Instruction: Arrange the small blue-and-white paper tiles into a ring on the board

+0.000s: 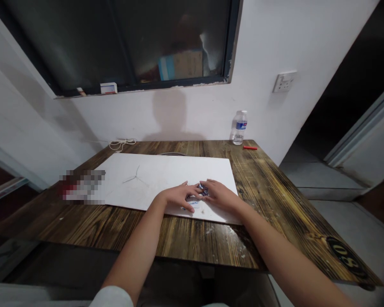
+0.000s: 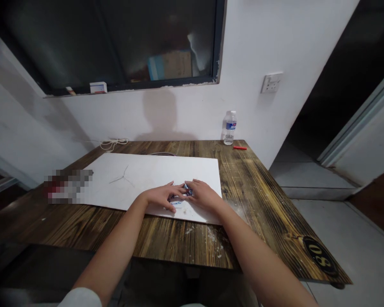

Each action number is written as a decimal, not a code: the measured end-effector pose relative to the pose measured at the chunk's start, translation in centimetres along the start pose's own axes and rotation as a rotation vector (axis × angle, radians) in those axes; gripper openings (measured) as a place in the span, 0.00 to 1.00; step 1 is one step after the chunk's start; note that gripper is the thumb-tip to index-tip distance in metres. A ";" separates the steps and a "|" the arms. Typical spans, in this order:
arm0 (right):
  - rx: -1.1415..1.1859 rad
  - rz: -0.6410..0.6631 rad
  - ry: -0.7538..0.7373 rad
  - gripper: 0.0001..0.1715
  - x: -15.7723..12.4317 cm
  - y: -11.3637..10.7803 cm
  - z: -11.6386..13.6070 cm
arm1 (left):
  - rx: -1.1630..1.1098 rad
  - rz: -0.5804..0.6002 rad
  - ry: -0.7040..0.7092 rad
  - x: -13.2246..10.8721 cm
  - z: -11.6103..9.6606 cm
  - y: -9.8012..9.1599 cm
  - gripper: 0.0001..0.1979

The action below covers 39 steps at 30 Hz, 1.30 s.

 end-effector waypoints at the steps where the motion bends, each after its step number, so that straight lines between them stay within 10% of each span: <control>1: 0.001 0.021 0.003 0.32 -0.1 0.1 0.0 | 0.003 0.028 0.006 -0.1 0.0 0.0 0.31; 8: 0.003 0.070 -0.057 0.22 0.1 -0.2 0.0 | 0.019 -0.033 -0.060 0.0 0.5 0.1 0.25; 20: 0.089 0.101 -0.137 0.13 0.0 -1.1 0.1 | 0.331 -0.475 -0.455 0.1 1.8 -0.4 0.15; 30: 0.107 0.118 -0.215 0.17 -0.1 -0.9 1.3 | 0.258 -0.198 -0.332 0.6 1.2 1.0 0.33; 39: 0.105 -0.030 0.031 0.29 -0.1 -0.6 -0.2 | 0.217 -0.018 -0.131 0.9 0.5 1.0 0.25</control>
Point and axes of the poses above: each hand's wrist, its own x-axis towards the middle knuckle, its own y-axis out of the palm, z = x × y, the point moved 2 cm from there along x, towards the middle knuckle, and after that the axes turned 2 degrees about x, right-handed, at the moved point
